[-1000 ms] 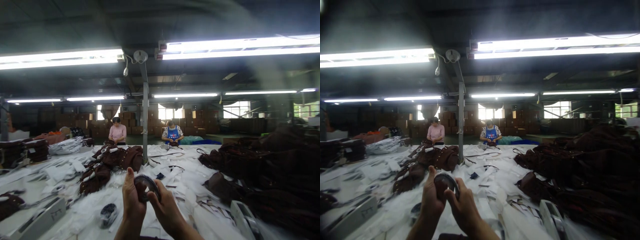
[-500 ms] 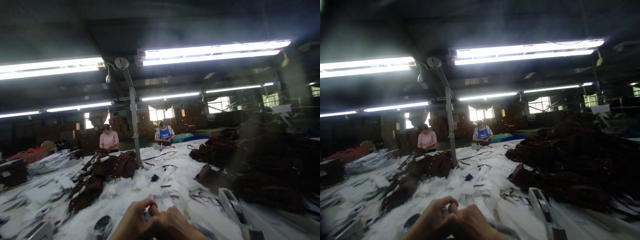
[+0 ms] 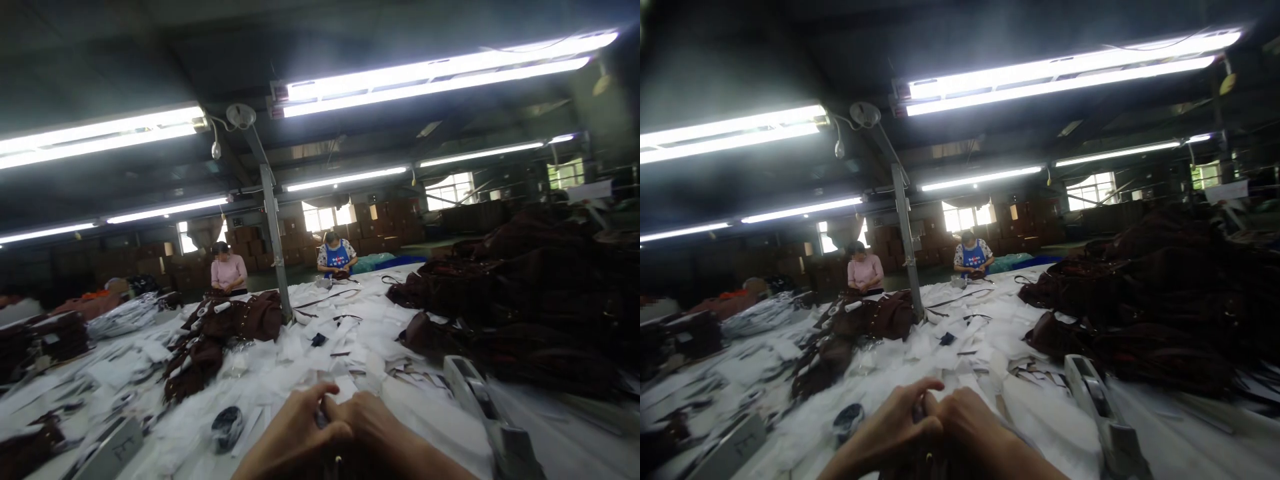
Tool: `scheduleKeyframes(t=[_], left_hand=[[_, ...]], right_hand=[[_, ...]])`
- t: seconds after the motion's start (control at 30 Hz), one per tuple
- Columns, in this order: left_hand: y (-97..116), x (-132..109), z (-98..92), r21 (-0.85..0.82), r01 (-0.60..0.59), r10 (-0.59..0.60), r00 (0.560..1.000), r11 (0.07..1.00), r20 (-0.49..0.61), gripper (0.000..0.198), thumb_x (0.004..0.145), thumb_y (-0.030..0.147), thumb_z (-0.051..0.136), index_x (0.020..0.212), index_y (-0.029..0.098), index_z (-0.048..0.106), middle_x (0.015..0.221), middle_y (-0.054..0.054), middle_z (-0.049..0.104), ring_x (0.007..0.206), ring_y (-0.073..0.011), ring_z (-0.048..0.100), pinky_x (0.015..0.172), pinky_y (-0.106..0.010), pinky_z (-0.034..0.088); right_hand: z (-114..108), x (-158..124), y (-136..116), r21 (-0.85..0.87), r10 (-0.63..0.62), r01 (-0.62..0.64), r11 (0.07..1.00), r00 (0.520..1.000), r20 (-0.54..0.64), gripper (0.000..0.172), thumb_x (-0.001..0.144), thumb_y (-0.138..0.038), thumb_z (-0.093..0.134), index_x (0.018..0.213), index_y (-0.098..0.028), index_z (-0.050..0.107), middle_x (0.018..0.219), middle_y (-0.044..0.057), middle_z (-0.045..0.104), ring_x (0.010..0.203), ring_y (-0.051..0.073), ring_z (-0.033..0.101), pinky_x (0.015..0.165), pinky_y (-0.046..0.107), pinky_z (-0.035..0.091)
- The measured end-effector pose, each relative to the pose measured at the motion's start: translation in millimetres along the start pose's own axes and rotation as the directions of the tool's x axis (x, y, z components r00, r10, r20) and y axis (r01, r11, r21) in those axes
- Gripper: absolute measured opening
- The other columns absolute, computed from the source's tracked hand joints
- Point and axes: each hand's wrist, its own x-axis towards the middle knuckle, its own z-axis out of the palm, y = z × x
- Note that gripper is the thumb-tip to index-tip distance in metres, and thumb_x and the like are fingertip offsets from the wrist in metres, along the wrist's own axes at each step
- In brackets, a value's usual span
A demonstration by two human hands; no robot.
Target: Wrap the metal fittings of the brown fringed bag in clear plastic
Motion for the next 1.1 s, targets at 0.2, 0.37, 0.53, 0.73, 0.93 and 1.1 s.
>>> scheduleKeyframes(t=[0.2, 0.37, 0.53, 0.73, 0.93, 1.1], left_hand=[[2.8, 4.1, 4.0, -0.288, -0.069, 0.001, 0.974, 0.955, -0.228, 0.046, 0.072, 0.055, 0.064, 0.092, 0.015, 0.056, 0.049, 0.006, 0.048, 0.042, -0.0082, 0.04, 0.043, -0.019, 0.028], [-21.4, 12.7, 9.5, -0.61, -0.151, -0.223, 0.841, 0.778, -0.493, 0.053, 0.071, 0.07, 0.055, 0.089, 0.021, 0.043, 0.046, 0.01, 0.039, 0.039, -0.0073, 0.036, 0.041, -0.017, 0.027], [-36.4, 8.6, 8.0, -0.21, 0.08, -0.095, 0.994, 0.974, -0.063, 0.05, 0.069, 0.061, 0.063, 0.091, 0.017, 0.054, 0.049, 0.008, 0.045, 0.043, -0.0071, 0.035, 0.041, -0.017, 0.024], [-25.8, 6.4, 11.0, -0.06, 0.099, -0.094, 0.993, 0.993, 0.077, 0.039, 0.066, 0.042, 0.072, 0.091, 0.016, 0.056, 0.054, 0.006, 0.051, 0.049, -0.0086, 0.042, 0.044, -0.017, 0.028], [-55.9, 7.0, 21.2, -0.3, 0.108, -0.124, 0.992, 0.948, -0.033, 0.049, 0.062, 0.048, 0.075, 0.087, 0.02, 0.043, 0.043, 0.009, 0.047, 0.037, -0.005, 0.034, 0.038, -0.015, 0.02], [-73.2, -4.3, 13.7, -0.388, 0.104, -0.144, 0.987, 0.916, -0.076, 0.055, 0.058, 0.049, 0.079, 0.082, 0.022, 0.038, 0.039, 0.012, 0.043, 0.034, -0.0017, 0.025, 0.037, -0.013, 0.014]], right_hand=[[-24.7, 14.5, -5.5, 0.415, 0.116, -0.088, 0.906, 0.992, -0.044, 0.02, 0.068, -0.029, 0.072, 0.082, -0.018, 0.062, 0.067, -0.001, 0.066, 0.055, 0.014, 0.059, 0.047, 0.02, 0.03], [-14.2, 14.8, -2.7, 0.668, 0.209, -0.131, 0.732, 0.977, -0.038, 0.023, 0.086, -0.035, 0.053, 0.074, -0.016, 0.058, 0.064, -0.002, 0.063, 0.056, 0.012, 0.056, 0.047, 0.018, 0.034], [23.0, -0.9, 5.2, 0.099, 0.17, -0.181, 0.979, 0.98, 0.103, 0.015, 0.075, -0.021, 0.064, 0.09, -0.015, 0.064, 0.07, 0.005, 0.07, 0.059, 0.021, 0.064, 0.045, 0.023, 0.031], [12.1, 5.6, -6.2, 0.051, 0.073, -0.084, 0.995, 0.978, 0.194, 0.014, 0.082, -0.027, 0.062, 0.088, -0.016, 0.067, 0.076, 0.006, 0.072, 0.067, 0.022, 0.068, 0.047, 0.025, 0.032], [3.5, -1.2, 9.7, 0.115, 0.065, -0.095, 0.989, 0.969, 0.238, 0.043, 0.075, -0.057, 0.063, 0.091, -0.017, 0.066, 0.073, 0.007, 0.071, 0.065, 0.024, 0.067, 0.047, 0.024, 0.033], [7.8, -14.2, 32.7, 0.097, 0.054, -0.078, 0.992, 0.971, 0.231, 0.053, 0.077, -0.068, 0.053, 0.087, -0.017, 0.065, 0.063, 0.009, 0.068, 0.062, 0.026, 0.066, 0.045, 0.024, 0.029]])
